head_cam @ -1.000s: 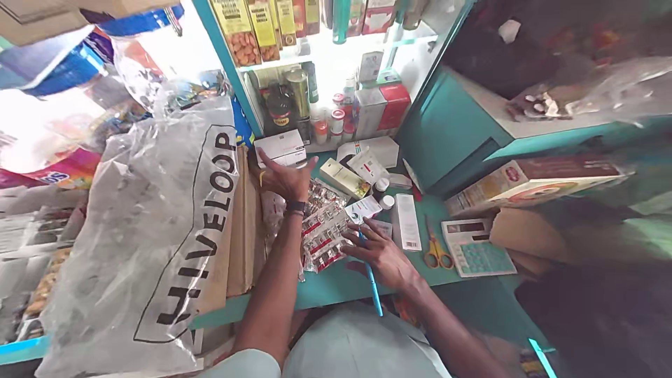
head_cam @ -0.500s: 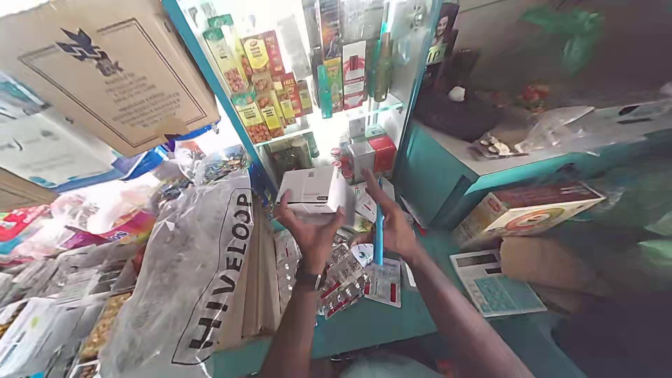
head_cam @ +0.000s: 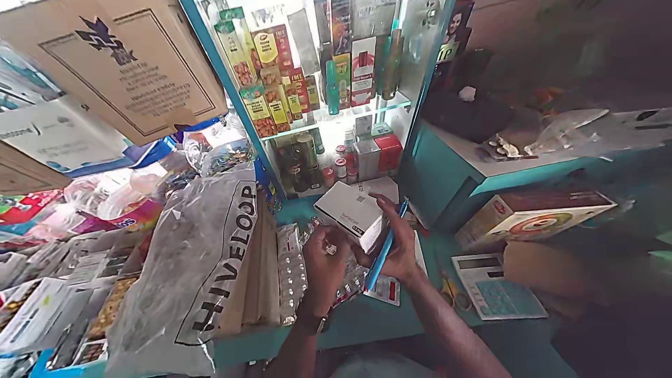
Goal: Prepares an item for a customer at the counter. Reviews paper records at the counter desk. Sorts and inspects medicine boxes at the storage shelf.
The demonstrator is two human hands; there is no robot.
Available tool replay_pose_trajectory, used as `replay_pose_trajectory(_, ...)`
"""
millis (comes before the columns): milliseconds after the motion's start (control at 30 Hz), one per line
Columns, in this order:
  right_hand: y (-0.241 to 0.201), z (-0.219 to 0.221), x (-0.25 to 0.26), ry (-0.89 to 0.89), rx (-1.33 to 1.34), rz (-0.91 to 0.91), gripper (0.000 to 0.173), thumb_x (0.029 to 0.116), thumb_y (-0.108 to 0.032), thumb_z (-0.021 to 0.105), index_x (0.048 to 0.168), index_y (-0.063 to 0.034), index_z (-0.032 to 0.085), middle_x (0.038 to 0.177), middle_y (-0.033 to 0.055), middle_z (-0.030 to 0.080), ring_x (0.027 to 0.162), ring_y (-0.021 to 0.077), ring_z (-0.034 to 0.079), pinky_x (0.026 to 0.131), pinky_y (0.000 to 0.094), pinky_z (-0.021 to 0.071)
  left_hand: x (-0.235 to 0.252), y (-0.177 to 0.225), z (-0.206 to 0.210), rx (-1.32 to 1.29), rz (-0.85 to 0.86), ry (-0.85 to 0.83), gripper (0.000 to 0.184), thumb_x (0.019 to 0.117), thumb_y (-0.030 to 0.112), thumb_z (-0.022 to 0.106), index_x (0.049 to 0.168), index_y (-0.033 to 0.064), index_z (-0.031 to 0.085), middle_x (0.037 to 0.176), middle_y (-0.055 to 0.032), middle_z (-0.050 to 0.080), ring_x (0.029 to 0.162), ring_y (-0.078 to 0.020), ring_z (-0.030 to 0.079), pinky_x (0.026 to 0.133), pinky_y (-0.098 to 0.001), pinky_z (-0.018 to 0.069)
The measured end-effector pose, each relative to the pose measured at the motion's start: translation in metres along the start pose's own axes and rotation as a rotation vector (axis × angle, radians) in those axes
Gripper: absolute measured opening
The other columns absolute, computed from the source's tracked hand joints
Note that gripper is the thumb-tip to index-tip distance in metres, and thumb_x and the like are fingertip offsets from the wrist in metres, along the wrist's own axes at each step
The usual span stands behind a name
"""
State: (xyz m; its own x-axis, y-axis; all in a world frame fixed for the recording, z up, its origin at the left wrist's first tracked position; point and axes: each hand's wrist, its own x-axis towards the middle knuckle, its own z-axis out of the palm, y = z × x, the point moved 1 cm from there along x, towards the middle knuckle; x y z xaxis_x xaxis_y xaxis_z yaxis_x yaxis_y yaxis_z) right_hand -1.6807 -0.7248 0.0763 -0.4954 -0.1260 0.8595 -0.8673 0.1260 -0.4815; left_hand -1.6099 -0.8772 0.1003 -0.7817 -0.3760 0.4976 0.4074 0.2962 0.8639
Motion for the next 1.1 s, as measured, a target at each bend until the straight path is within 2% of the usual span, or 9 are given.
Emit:
replay_pose_trajectory(167, -0.001, -0.005, -0.007, -0.032, 0.087, 0.079, 0.093, 0.0701, -0.055, 0.087, 0.141, -0.0072, 0.05, 0.145, 0.0197, 0.055, 0.136, 0.0238, 0.054, 0.106, 0.0387, 0.052, -0.003, 0.002, -0.005, -0.68, -0.209, -0.25, 0.021, 0.0929, 0.012, 0.05, 0.085, 0.0149, 0.069, 0.078, 0.0056, 0.066, 0.075, -0.0056, 0.063, 0.074, -0.0254, 0.0536)
replay_pose_trajectory(333, -0.009, -0.007, -0.031, -0.032, 0.115, 0.151, 0.085, 0.0685, -0.051, 0.087, 0.135, -0.0089, 0.054, 0.141, 0.0172, 0.058, 0.135, 0.0218, 0.054, 0.109, 0.0384, 0.0495, 0.011, 0.02, -0.041, -0.427, -0.407, -0.628, 0.021, 0.1034, 0.016, 0.051, 0.095, 0.0137, 0.07, 0.065, 0.0116, 0.056, 0.051, 0.0032, 0.046, 0.049, -0.0144, 0.0408)
replay_pose_trajectory(500, -0.016, -0.013, -0.044, -0.068, 0.355, 0.064, 0.081, 0.0709, -0.047, 0.088, 0.139, -0.0216, 0.053, 0.147, 0.0062, 0.055, 0.139, 0.0212, 0.051, 0.113, 0.0402, 0.0476, 0.032, 0.018, -0.071, -0.81, -0.587, -0.233, 0.024, 0.1035, 0.012, 0.05, 0.095, 0.0044, 0.072, 0.06, 0.0026, 0.059, 0.041, 0.0006, 0.048, 0.04, -0.0135, 0.0423)
replay_pose_trajectory(667, -0.025, -0.026, -0.038, 0.024, 0.505, 0.076, 0.079, 0.0738, -0.052, 0.086, 0.141, -0.0235, 0.055, 0.144, 0.0009, 0.058, 0.134, 0.018, 0.055, 0.111, 0.0369, 0.0491, 0.03, 0.009, -0.065, -0.804, -0.614, -0.153, 0.03, 0.1073, 0.01, 0.042, 0.112, -0.0013, 0.069, 0.089, -0.0102, 0.076, 0.044, 0.001, 0.051, 0.039, -0.012, 0.0401)
replay_pose_trajectory(800, -0.024, -0.03, -0.035, 0.16, 0.581, 0.115, 0.081, 0.073, -0.05, 0.086, 0.14, -0.0187, 0.055, 0.139, 0.0035, 0.061, 0.129, 0.0193, 0.059, 0.108, 0.0372, 0.0517, 0.019, -0.009, -0.046, -0.783, -0.534, -0.032, 0.038, 0.1073, 0.006, 0.037, 0.144, -0.0007, 0.047, 0.111, -0.016, 0.074, 0.044, 0.0017, 0.044, 0.04, -0.0132, 0.0352)
replay_pose_trajectory(867, -0.026, -0.037, -0.031, 0.193, 0.593, 0.105, 0.083, 0.0729, -0.052, 0.085, 0.142, -0.0179, 0.052, 0.14, 0.0049, 0.061, 0.129, 0.0212, 0.059, 0.107, 0.0381, 0.0524, 0.02, -0.016, -0.053, -0.77, -0.517, -0.016, 0.039, 0.1088, 0.01, 0.035, 0.145, 0.0008, 0.045, 0.111, -0.0144, 0.074, 0.044, 0.0014, 0.045, 0.04, -0.0129, 0.0367)
replay_pose_trajectory(933, -0.032, -0.043, -0.026, 0.208, 0.551, 0.058, 0.083, 0.0748, -0.052, 0.084, 0.142, -0.0168, 0.051, 0.141, 0.0071, 0.06, 0.131, 0.0236, 0.058, 0.108, 0.0401, 0.0511, 0.016, -0.023, -0.057, -0.617, -0.468, -0.058, 0.042, 0.1112, 0.021, 0.036, 0.145, 0.0002, 0.049, 0.115, -0.0128, 0.074, 0.061, -0.0023, 0.059, 0.051, -0.016, 0.0459)
replay_pose_trajectory(1000, -0.036, -0.04, -0.019, 0.244, 0.437, -0.027, 0.079, 0.073, -0.048, 0.087, 0.14, -0.0209, 0.055, 0.142, 0.0044, 0.06, 0.133, 0.0232, 0.056, 0.111, 0.0407, 0.0503, -0.005, -0.019, -0.044, -0.534, -0.429, -0.15, 0.058, 0.1092, 0.045, 0.035, 0.148, 0.0031, 0.042, 0.125, -0.0065, 0.07, 0.094, -0.01, 0.07, 0.078, -0.0267, 0.058)
replay_pose_trajectory(1100, -0.031, -0.021, -0.021, 0.181, 0.242, -0.165, 0.081, 0.0736, -0.051, 0.087, 0.143, -0.0295, 0.051, 0.149, 0.0004, 0.053, 0.14, 0.0224, 0.049, 0.115, 0.0432, 0.0453, -0.05, -0.004, -0.011, -0.73, -0.561, -0.199, 0.1, 0.0832, 0.073, 0.064, 0.148, 0.0016, 0.036, 0.127, -0.0071, 0.067, 0.112, -0.0181, 0.068, 0.095, -0.0383, 0.0581)
